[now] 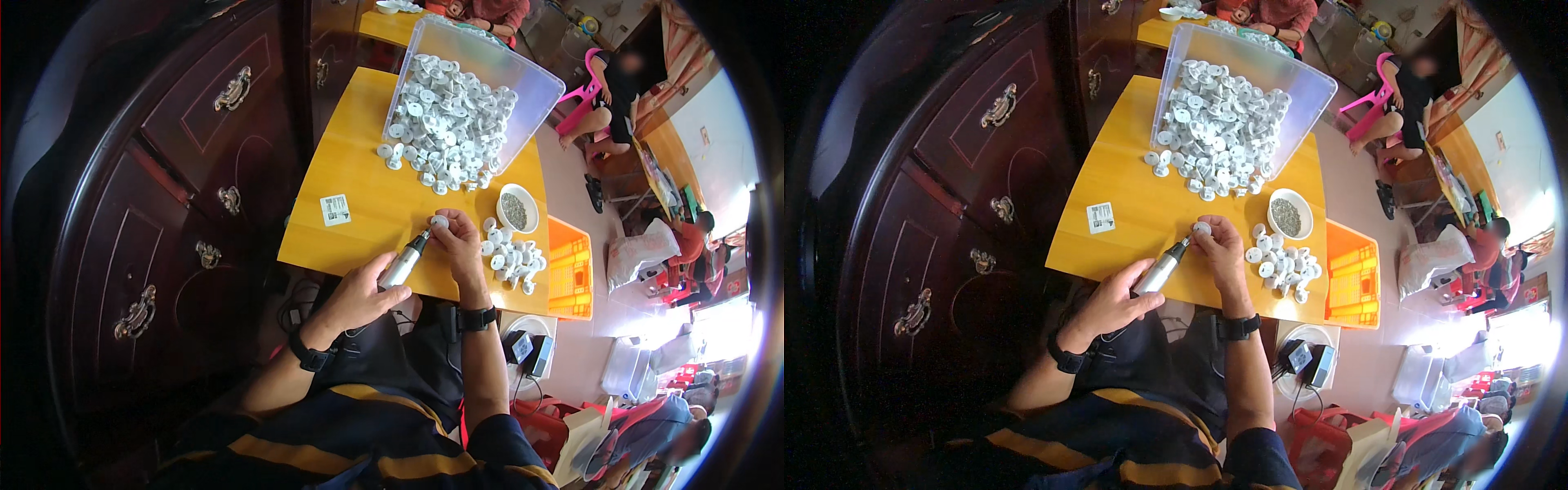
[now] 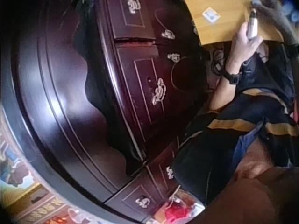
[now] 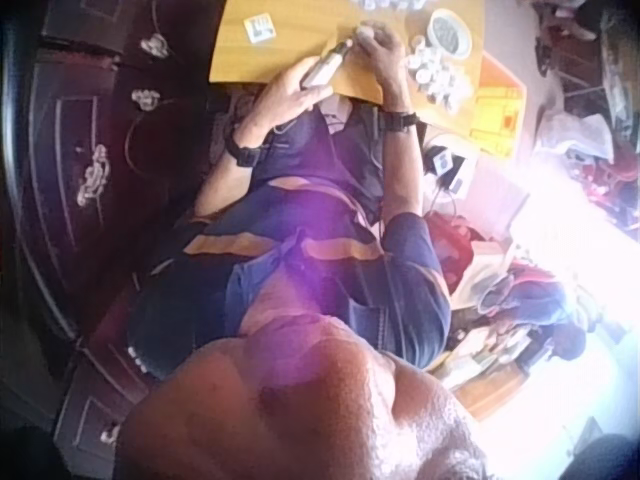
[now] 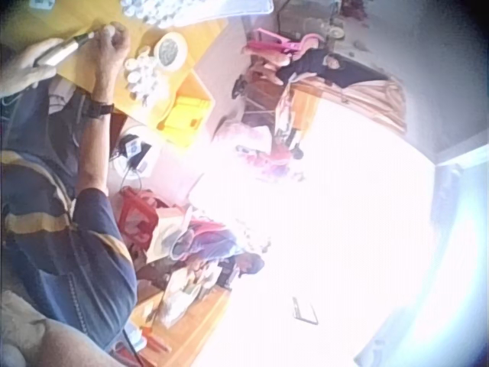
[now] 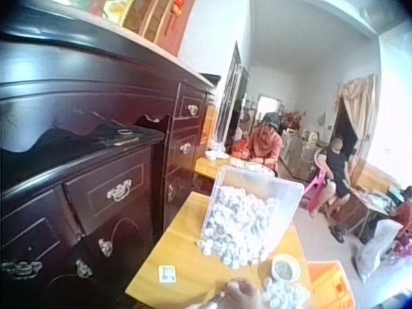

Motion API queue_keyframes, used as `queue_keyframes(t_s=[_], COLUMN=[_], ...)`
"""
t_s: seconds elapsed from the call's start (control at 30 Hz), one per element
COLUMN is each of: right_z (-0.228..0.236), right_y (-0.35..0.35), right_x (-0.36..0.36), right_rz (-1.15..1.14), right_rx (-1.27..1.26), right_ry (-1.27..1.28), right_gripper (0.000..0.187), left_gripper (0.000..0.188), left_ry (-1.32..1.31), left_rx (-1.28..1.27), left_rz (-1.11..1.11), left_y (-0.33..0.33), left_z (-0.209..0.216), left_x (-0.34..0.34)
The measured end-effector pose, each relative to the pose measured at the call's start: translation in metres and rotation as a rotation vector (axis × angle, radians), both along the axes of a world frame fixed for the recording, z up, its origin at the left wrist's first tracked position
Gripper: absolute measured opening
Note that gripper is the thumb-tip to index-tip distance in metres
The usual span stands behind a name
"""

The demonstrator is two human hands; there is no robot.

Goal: Assembling small plastic and metal components using an electric screwdriver.

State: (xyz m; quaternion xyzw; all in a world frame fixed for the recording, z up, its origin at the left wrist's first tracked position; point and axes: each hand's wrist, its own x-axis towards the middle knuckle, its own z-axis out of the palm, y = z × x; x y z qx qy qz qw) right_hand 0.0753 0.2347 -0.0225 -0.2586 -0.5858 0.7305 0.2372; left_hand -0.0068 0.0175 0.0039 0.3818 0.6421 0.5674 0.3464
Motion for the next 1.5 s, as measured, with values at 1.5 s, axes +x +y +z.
queue_keyframes(t_s=[1.5], right_z=[-0.007], right_y=[-0.008], right_x=[0.008], right_rz=[-0.088], right_rx=[0.175], right_ry=[0.025], right_gripper=[0.015], left_gripper=[0.054], left_ry=[-0.280], left_rx=[-0.082], left_rz=[-0.099], left_y=[-0.002], left_z=[0.013], left_x=[-0.001])
